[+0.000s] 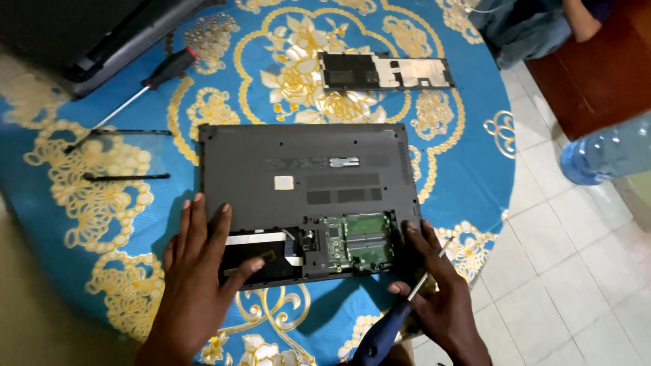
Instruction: Disassembling a laptop by removing screws and prying off the back cover and internal panels.
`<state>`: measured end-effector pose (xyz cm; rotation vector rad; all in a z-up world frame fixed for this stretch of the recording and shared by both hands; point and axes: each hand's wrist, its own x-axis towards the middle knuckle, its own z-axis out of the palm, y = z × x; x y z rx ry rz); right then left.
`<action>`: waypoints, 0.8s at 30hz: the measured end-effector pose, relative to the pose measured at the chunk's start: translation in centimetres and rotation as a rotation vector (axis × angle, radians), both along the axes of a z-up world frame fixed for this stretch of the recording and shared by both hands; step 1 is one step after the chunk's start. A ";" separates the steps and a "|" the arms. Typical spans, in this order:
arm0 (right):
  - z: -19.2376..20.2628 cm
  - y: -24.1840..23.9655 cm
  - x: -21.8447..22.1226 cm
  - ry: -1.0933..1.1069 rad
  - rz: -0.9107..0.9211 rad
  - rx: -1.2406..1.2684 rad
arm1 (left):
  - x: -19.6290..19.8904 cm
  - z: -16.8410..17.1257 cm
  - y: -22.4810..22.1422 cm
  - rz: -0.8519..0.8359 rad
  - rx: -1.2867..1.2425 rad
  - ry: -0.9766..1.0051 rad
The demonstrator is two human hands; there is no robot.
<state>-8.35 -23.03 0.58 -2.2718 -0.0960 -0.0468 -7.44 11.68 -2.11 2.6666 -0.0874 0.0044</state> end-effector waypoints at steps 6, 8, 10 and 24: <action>-1.3 -0.3 0.0 0.012 0.009 -0.004 | 1.7 2.1 3.6 0.194 -0.147 -0.333; -1.1 -0.3 0.0 -0.007 -0.009 -0.043 | 2.9 0.9 6.3 0.262 0.067 -0.270; -1.0 0.2 -0.1 -0.023 -0.009 -0.026 | 3.4 0.5 7.4 0.276 0.107 -0.276; -2.3 1.2 -0.4 -0.106 -0.068 -0.049 | 7.0 -0.4 10.4 0.170 0.154 -0.626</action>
